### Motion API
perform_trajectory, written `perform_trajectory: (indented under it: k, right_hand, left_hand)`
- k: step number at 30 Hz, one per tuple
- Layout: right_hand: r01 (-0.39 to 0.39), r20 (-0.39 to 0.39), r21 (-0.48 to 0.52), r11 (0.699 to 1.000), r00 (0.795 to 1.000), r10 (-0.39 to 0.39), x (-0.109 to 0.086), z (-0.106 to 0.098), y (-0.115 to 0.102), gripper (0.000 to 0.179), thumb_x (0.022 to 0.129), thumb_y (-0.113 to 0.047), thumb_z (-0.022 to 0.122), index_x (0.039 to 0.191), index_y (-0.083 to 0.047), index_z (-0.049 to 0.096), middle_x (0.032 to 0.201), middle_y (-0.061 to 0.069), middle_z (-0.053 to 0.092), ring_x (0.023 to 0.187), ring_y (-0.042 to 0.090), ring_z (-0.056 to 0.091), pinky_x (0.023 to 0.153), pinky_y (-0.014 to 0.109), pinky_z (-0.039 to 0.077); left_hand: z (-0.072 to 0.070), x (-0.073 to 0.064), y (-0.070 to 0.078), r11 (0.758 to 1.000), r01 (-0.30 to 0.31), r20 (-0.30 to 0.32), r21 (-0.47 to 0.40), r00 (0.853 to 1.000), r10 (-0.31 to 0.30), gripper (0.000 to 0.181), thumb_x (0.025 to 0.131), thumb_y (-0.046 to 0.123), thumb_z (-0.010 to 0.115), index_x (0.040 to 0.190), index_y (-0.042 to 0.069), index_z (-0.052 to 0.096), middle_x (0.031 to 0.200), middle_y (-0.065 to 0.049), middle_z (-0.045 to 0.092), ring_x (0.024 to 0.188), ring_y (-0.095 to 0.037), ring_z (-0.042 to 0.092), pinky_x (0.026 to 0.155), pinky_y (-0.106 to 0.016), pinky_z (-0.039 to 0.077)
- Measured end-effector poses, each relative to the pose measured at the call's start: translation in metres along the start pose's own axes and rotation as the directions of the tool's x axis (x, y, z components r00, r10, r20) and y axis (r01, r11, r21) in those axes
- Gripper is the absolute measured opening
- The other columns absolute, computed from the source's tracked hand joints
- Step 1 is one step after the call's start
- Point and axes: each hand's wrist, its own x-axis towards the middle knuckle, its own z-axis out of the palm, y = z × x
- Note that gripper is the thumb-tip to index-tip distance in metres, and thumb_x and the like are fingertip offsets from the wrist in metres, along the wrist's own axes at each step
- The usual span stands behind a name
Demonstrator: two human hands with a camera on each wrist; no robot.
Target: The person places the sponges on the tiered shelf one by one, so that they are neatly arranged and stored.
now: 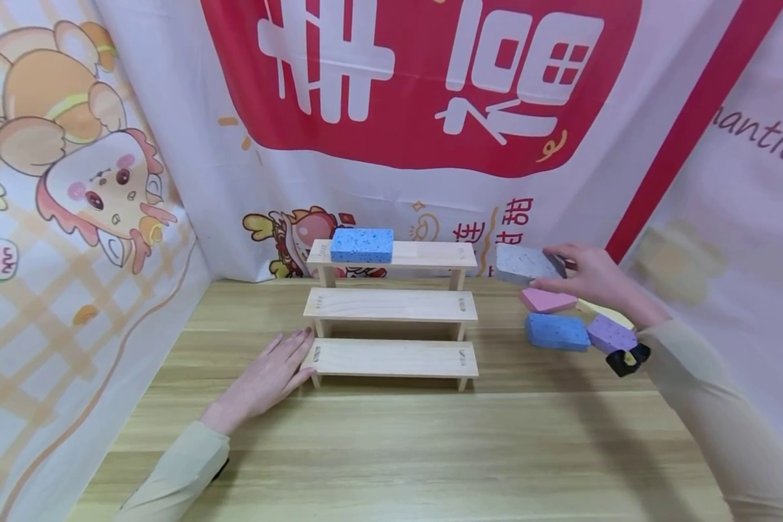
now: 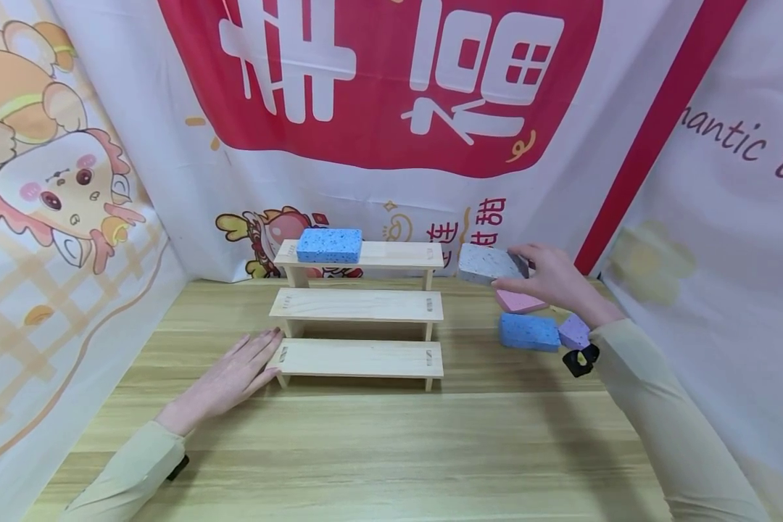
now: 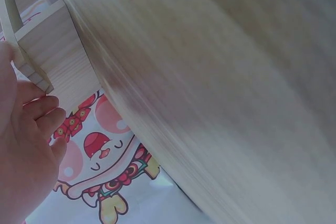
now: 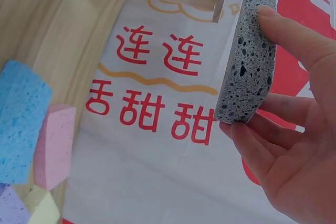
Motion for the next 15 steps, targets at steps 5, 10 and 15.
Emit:
perform_trajectory:
  k: [5, 10, 15]
  right_hand:
    - [0.004, -0.006, -0.009, 1.000, 1.000, -0.004, 0.008, -0.001, -0.005, 0.085, 0.079, -0.053, 0.077, 0.146, -0.008, 0.049, 0.142, 0.020, 0.054, 0.119, 0.037, 0.053, 0.096, 0.061, 0.053]
    - [0.000, 0.004, -0.012, 1.000, 1.000, 0.000, 0.018, 0.000, -0.011, 0.085, 0.080, -0.053, 0.077, 0.146, -0.009, 0.048, 0.143, 0.021, 0.053, 0.121, 0.038, 0.052, 0.097, 0.061, 0.053]
    - [0.008, -0.001, 0.000, 1.000, 1.000, -0.008, 0.025, 0.002, -0.018, 0.087, 0.078, -0.053, 0.079, 0.147, -0.011, 0.048, 0.145, 0.019, 0.051, 0.122, 0.036, 0.050, 0.098, 0.062, 0.051]
  left_hand:
    - [0.002, 0.000, -0.001, 1.000, 0.012, 0.028, -0.009, 1.000, -0.012, 0.067, 0.102, 0.039, 0.051, 0.152, -0.002, 0.033, 0.158, -0.020, 0.035, 0.146, -0.035, 0.038, 0.124, -0.054, 0.023]
    - [0.003, 0.000, -0.002, 1.000, 0.016, 0.034, -0.007, 0.999, -0.015, 0.068, 0.102, 0.040, 0.051, 0.153, -0.002, 0.032, 0.159, -0.019, 0.034, 0.146, -0.035, 0.038, 0.125, -0.054, 0.022]
    - [0.002, 0.000, -0.002, 1.000, 0.015, 0.039, -0.002, 0.999, -0.015, 0.068, 0.102, 0.040, 0.051, 0.153, -0.002, 0.032, 0.160, -0.019, 0.033, 0.146, -0.035, 0.038, 0.125, -0.054, 0.023]
